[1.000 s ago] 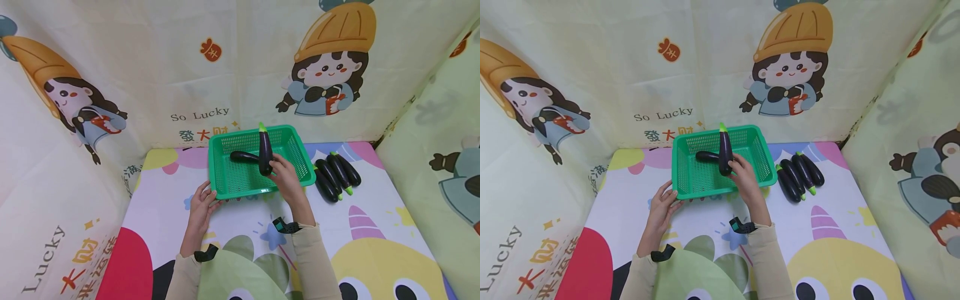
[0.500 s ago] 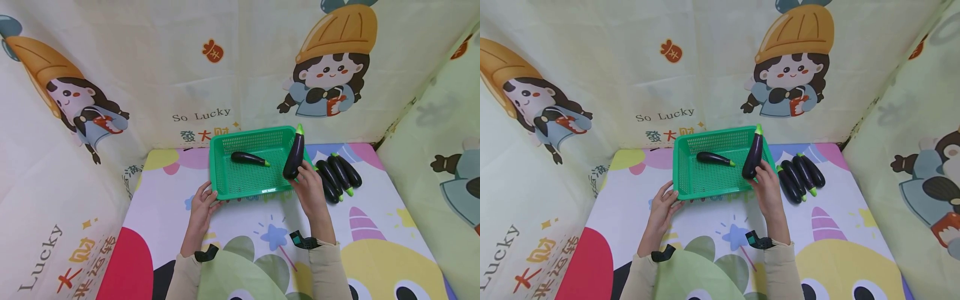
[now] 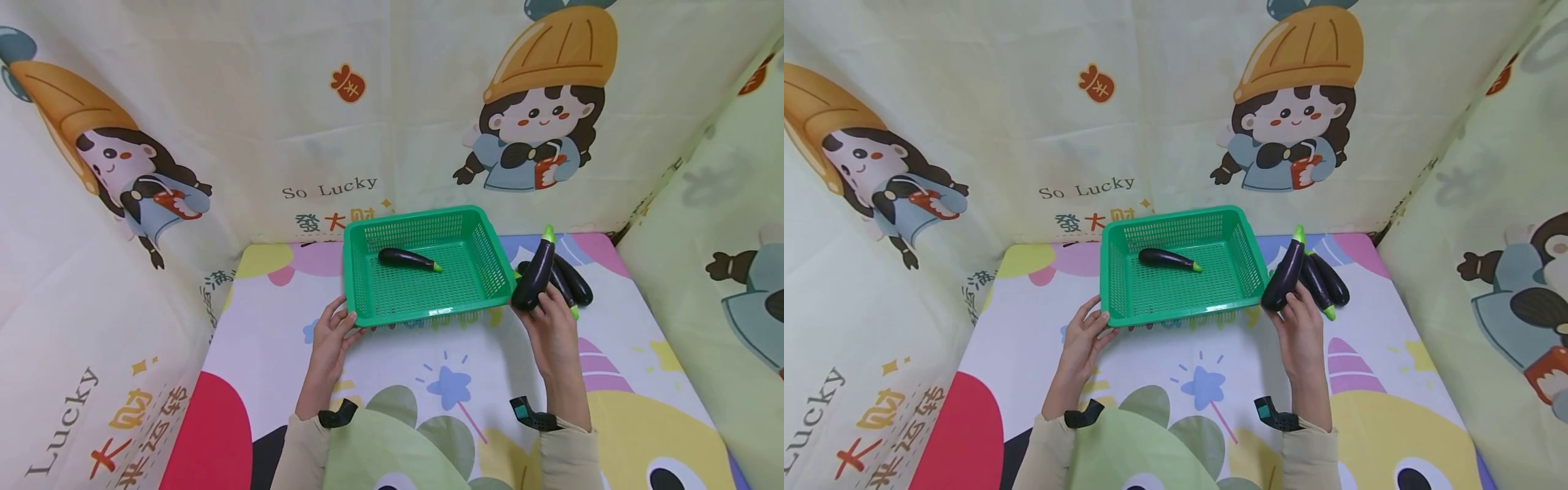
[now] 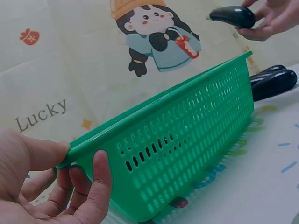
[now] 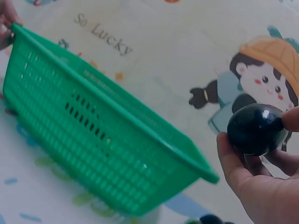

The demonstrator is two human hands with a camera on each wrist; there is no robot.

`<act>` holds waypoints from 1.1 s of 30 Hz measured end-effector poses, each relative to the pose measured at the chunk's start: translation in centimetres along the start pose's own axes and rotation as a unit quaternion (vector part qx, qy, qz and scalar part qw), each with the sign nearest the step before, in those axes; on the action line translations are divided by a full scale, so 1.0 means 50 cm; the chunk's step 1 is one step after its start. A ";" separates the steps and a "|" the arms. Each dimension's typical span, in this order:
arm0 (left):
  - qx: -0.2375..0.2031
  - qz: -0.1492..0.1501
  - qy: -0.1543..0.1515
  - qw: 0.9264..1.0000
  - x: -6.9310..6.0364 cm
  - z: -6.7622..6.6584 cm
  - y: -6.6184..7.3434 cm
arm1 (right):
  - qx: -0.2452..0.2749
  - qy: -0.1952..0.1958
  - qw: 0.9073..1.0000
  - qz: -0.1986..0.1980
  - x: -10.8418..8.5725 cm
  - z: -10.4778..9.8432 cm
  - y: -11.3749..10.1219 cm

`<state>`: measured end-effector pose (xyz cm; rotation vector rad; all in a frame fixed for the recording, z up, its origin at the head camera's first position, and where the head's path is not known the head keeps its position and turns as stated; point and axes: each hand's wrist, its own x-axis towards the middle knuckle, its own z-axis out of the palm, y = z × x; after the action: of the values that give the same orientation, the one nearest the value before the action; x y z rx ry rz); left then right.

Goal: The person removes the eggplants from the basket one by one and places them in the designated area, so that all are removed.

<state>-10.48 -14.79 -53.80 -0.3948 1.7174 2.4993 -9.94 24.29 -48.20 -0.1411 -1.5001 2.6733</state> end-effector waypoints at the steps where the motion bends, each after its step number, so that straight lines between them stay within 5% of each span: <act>1: 0.000 0.001 0.000 1.000 0.000 0.000 0.001 | 0.004 0.002 1.000 0.002 -0.003 -0.006 -0.001; 22: 0.007 0.001 -0.004 1.000 -0.003 0.003 0.001 | 0.063 0.127 0.990 0.008 -0.040 -0.097 -0.002; 33: 0.005 0.002 -0.002 1.000 -0.005 0.004 0.003 | -0.004 0.281 0.959 0.036 -0.051 -0.125 0.006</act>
<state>-10.32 -14.67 -53.54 -0.3875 1.7299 2.4912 -6.70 29.14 -51.57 -0.8858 -1.3297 2.3717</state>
